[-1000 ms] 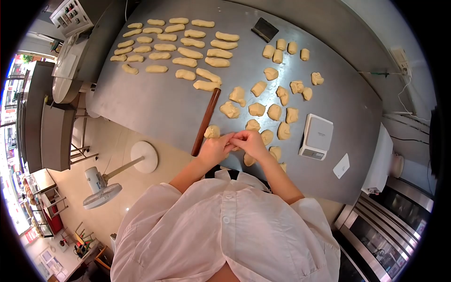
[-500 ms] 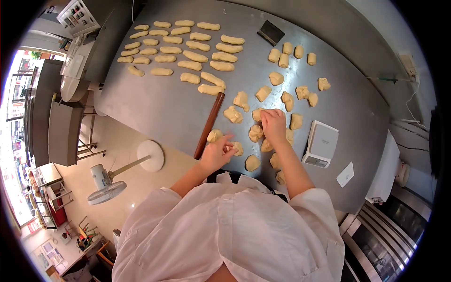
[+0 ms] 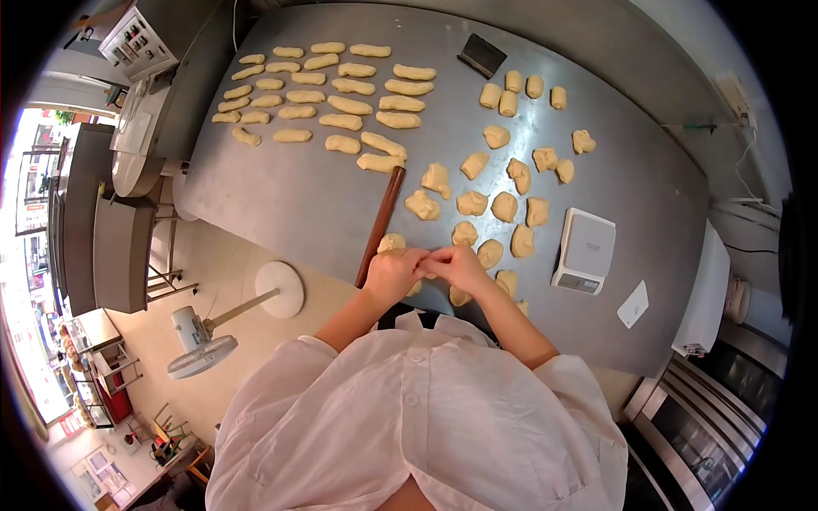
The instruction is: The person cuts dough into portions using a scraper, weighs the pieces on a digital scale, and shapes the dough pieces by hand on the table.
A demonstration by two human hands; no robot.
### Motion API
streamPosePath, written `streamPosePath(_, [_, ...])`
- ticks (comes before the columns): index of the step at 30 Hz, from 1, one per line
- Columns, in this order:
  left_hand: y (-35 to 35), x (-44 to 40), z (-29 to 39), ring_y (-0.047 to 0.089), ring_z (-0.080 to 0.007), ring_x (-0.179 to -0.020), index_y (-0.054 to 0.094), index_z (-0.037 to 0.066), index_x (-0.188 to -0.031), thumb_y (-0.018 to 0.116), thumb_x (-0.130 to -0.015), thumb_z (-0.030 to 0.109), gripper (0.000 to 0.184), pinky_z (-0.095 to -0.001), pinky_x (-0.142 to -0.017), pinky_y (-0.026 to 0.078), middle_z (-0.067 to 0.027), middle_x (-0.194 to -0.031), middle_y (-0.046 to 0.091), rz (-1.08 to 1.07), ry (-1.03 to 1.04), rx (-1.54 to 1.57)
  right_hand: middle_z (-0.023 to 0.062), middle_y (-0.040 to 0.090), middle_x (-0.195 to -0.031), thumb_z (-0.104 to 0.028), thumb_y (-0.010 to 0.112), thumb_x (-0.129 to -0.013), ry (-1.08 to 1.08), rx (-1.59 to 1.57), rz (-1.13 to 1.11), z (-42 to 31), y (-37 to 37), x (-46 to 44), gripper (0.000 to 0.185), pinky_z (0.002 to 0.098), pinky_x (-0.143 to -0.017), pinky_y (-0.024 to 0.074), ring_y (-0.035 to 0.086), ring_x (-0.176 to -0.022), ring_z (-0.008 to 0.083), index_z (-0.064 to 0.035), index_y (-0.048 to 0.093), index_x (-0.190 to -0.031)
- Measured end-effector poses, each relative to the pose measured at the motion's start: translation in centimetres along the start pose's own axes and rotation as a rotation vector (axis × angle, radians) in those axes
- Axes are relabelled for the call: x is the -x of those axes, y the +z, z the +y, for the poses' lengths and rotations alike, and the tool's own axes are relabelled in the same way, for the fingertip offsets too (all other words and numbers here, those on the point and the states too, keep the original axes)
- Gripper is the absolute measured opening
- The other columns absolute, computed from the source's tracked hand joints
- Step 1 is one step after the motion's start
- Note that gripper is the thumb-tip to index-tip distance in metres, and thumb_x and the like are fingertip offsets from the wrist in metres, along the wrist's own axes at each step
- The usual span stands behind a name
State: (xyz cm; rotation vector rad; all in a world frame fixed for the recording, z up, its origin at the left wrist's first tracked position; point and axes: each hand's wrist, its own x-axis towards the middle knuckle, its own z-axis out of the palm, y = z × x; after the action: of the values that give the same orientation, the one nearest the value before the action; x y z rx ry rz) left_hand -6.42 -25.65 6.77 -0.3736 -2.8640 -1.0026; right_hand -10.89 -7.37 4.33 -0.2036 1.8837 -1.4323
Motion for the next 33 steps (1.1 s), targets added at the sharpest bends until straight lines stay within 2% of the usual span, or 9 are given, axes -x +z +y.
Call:
streamPosePath(9, [-0.8,-0.2,0.1,0.064,-0.0262,-0.061,0.074,0.011,-0.088,0.075,-0.082,0.025,0.016,-0.0371,-0.054,0.051,-0.0063,-0.068,0.066,-0.009,0.06,-0.089,0.0042,0.071,-0.076,-0.02,0.074,-0.083,-0.024,-0.029,0.133,-1.5,-1.1,-0.2,0.02,0.0259,-0.062,0.0502,0.063,-0.068,0.0097,-0.0015,0.075,-0.09])
streamPosePath(14, [-0.1,0.5,-2.1,0.065,-0.0266,-0.061,0.073,0.009,-0.094,0.074,-0.082,0.023,0.018,-0.0392,-0.054,0.051,-0.0045,-0.069,0.066,-0.165,0.066,-0.22,0.0018,0.07,-0.076,-0.021,0.075,-0.082,0.055,-0.406,-0.14,-8.7,-2.2,0.5,0.021,0.0254,-0.065,0.0503,0.063,-0.068,0.0101,-0.0025,0.075,-0.091])
streamPosePath(16, [0.2,0.1,-2.0,0.064,-0.0254,-0.064,0.072,0.01,-0.095,0.075,-0.082,0.023,0.018,-0.038,-0.057,0.052,-0.0043,-0.075,0.065,-0.059,-0.04,-0.088,0.0039,0.07,-0.08,-0.024,0.075,-0.083,-0.173,-0.273,0.27,-8.7,-4.7,-2.4,0.025,0.0286,-0.071,0.0509,0.065,-0.074,0.0153,-0.0032,0.074,-0.097])
streamPosePath(18, [-0.2,-0.7,-1.4,0.064,-0.0242,-0.067,0.072,0.011,-0.097,0.075,-0.083,0.022,0.019,-0.0369,-0.06,0.053,-0.004,-0.08,0.065,0.033,-0.146,0.043,0.0059,0.068,-0.099,-0.025,0.071,-0.086,-0.425,0.462,0.8,-5.7,-7.9,-6.0,0.025,0.0369,-0.085,0.049,0.062,-0.093,0.0234,-0.0044,0.072,-0.1])
streamPosePath(19, [-1.0,-1.9,-0.6,0.063,-0.0238,-0.07,0.069,0.01,-0.106,0.076,-0.082,0.022,0.027,-0.0361,-0.063,0.053,-0.006,-0.091,0.064,0.067,-0.205,0.064,0.0059,0.068,-0.099,-0.025,0.071,-0.086,-0.431,0.457,0.81,-4.0,-8.8,-7.1,0.025,0.0369,-0.085,0.049,0.062,-0.093,0.0234,-0.0044,0.072,-0.1])
streamPosePath(21, [-1.4,-3.6,-0.5,0.063,-0.0233,-0.073,0.067,0.009,-0.115,0.077,-0.081,0.021,0.037,-0.0354,-0.066,0.054,-0.008,-0.102,0.064,0.101,-0.263,0.081,0.0074,0.061,-0.118,-0.023,0.066,-0.088,-0.404,0.994,0.832,-1.5,-9.6,-8.8,0.021,0.0455,-0.097,0.042,0.053,-0.109,0.0294,-0.0062,0.072,-0.1])
streamPosePath(23, [-1.2,-5.9,-1.6,0.06,-0.0244,-0.083,0.06,0.006,-0.125,0.078,-0.08,0.021,0.05,-0.0354,-0.074,0.052,-0.0123,-0.116,0.059,0.005,-0.408,0.16,0.0082,0.058,-0.122,-0.023,0.066,-0.088,-0.39,1.024,0.842,-0.7,-9.0,-9.1,0.022,0.0472,-0.099,0.0403,0.052,-0.111,0.029,-0.0069,0.072,-0.102])
streamPosePath(26, [0.8,-10.1,-2.8,0.058,-0.0276,-0.089,0.057,0.003,-0.128,0.079,-0.077,0.024,0.06,-0.0377,-0.081,0.051,-0.0135,-0.113,0.06,0.129,-0.483,0.259,0.0102,0.055,-0.125,-0.021,0.066,-0.088,-0.438,0.925,0.929,-0.8,-9.3,-8.7,0.024,0.0478,-0.1,0.0395,0.05,-0.112,0.0291,-0.0081,0.07,-0.108])
streamPosePath(33, [6.6,-16.4,-8.6,0.061,-0.0357,-0.103,0.062,0.004,-0.122,0.077,-0.071,0.031,0.059,-0.0421,-0.092,0.05,-0.0181,-0.112,0.064,-0.133,-0.33,0.033,0.0132,0.056,-0.126,-0.014,0.068,-0.084,-0.276,0.457,1.09,1.7,-12.5,1.4,0.029,0.045,-0.1,0.0426,0.052,-0.116,0.0343,-0.0085,0.069,-0.112])
